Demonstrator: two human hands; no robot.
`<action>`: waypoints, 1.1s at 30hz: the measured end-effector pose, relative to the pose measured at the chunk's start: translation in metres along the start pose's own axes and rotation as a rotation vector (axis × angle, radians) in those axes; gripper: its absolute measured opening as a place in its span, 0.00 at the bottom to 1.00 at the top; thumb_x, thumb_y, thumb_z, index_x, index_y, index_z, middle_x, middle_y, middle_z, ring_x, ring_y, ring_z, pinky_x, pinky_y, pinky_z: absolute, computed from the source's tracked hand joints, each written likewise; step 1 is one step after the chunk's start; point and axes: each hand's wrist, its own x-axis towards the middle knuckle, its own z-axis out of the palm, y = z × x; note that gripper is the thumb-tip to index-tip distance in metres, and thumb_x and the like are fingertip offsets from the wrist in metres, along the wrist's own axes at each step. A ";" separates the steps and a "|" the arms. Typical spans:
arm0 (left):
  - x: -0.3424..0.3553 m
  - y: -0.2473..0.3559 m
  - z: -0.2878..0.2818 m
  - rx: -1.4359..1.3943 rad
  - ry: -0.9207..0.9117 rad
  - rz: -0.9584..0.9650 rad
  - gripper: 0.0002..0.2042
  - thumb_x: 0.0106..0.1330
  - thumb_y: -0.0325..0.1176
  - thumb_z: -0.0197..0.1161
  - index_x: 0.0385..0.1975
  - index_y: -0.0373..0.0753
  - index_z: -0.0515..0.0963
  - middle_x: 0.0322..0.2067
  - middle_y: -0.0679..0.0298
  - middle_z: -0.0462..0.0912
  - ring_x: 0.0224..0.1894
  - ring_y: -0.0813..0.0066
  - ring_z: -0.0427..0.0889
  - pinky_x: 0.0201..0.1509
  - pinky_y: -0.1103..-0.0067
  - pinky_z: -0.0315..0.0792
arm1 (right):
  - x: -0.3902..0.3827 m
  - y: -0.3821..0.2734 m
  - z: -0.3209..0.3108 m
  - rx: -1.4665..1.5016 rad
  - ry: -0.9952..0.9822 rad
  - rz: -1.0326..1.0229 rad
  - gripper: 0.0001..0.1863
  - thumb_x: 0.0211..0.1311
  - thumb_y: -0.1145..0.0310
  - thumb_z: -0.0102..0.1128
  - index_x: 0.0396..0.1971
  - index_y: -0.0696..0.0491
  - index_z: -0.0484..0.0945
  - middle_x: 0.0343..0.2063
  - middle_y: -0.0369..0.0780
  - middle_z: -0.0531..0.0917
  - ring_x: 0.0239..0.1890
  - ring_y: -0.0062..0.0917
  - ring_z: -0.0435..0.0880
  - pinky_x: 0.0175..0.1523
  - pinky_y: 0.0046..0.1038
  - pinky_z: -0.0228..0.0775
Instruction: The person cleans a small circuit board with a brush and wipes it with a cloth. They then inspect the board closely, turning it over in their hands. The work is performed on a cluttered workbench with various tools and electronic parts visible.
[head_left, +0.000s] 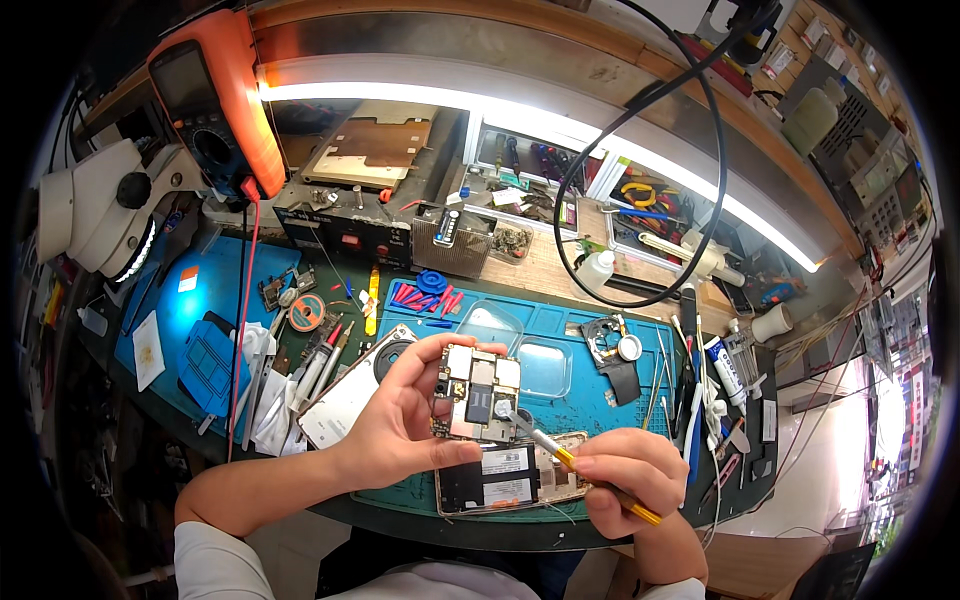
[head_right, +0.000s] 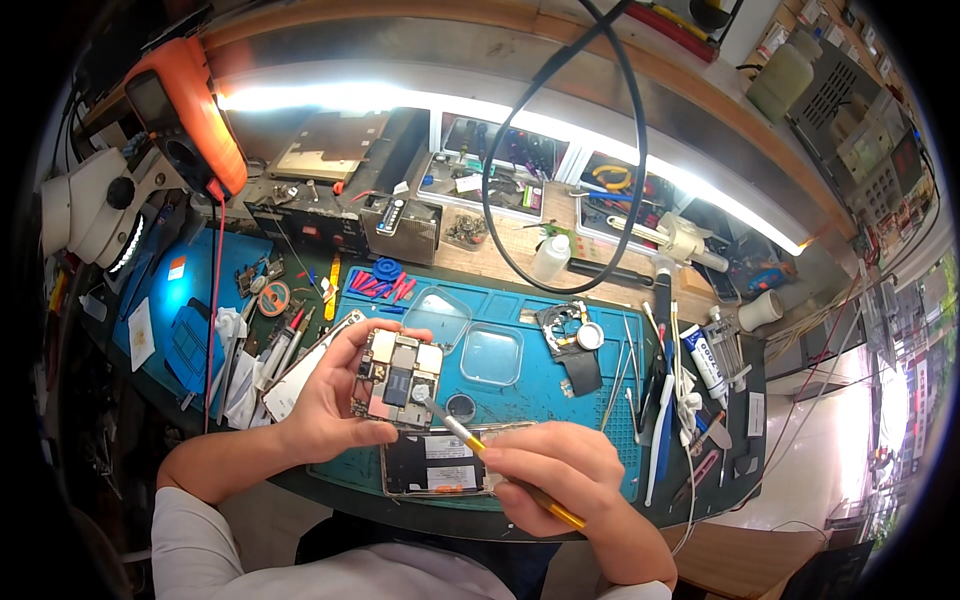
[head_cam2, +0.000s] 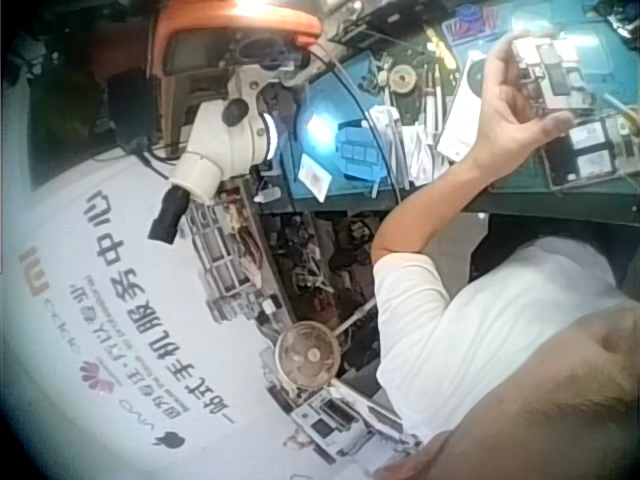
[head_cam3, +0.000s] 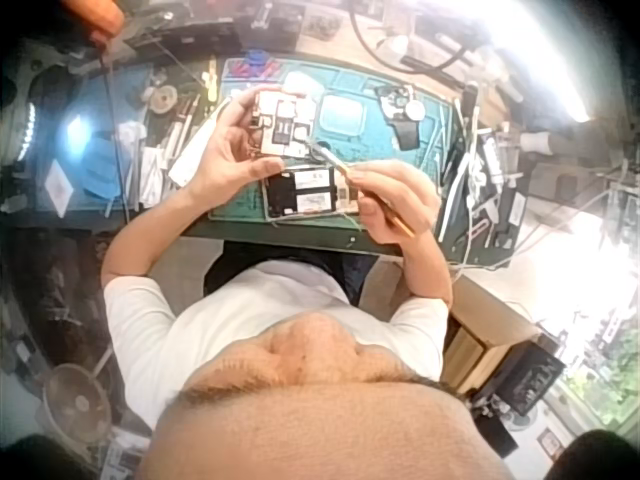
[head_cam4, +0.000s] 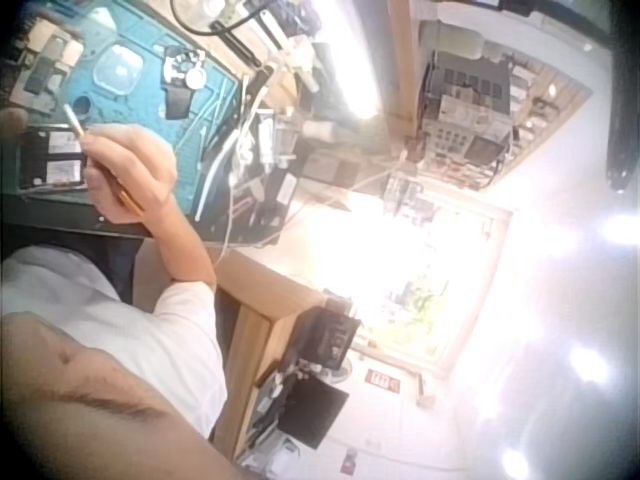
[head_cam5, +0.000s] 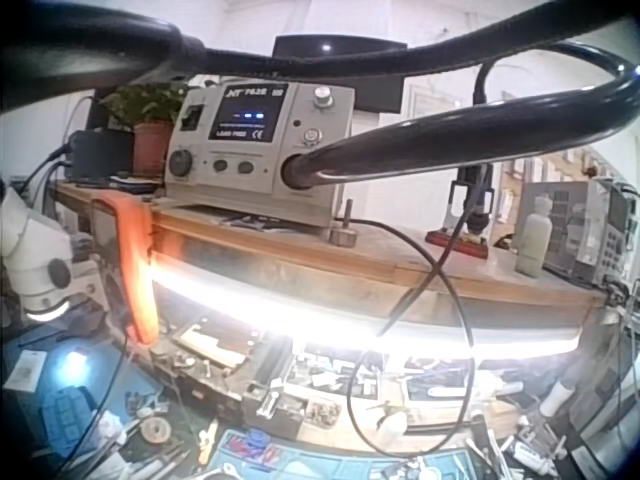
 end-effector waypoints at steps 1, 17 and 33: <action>0.000 0.000 0.000 -0.001 -0.004 0.000 0.48 0.55 0.29 0.80 0.71 0.41 0.51 0.70 0.52 0.61 0.67 0.69 0.70 0.67 0.72 0.72 | 0.000 0.000 0.000 -0.005 0.006 0.002 0.11 0.57 0.73 0.66 0.40 0.56 0.85 0.33 0.43 0.88 0.30 0.31 0.89 0.34 0.27 0.81; 0.000 -0.001 0.000 0.015 -0.022 0.009 0.47 0.55 0.25 0.78 0.70 0.42 0.51 0.71 0.52 0.60 0.68 0.69 0.69 0.65 0.73 0.75 | -0.005 0.000 -0.001 0.119 0.048 0.060 0.09 0.61 0.71 0.64 0.38 0.58 0.85 0.31 0.45 0.88 0.29 0.30 0.88 0.33 0.26 0.81; 0.001 -0.006 -0.001 0.044 -0.048 0.025 0.46 0.55 0.22 0.76 0.70 0.42 0.51 0.71 0.49 0.58 0.68 0.67 0.68 0.63 0.73 0.76 | -0.011 0.013 0.005 0.748 0.370 0.480 0.21 0.79 0.60 0.47 0.44 0.64 0.80 0.28 0.45 0.83 0.28 0.30 0.85 0.32 0.26 0.77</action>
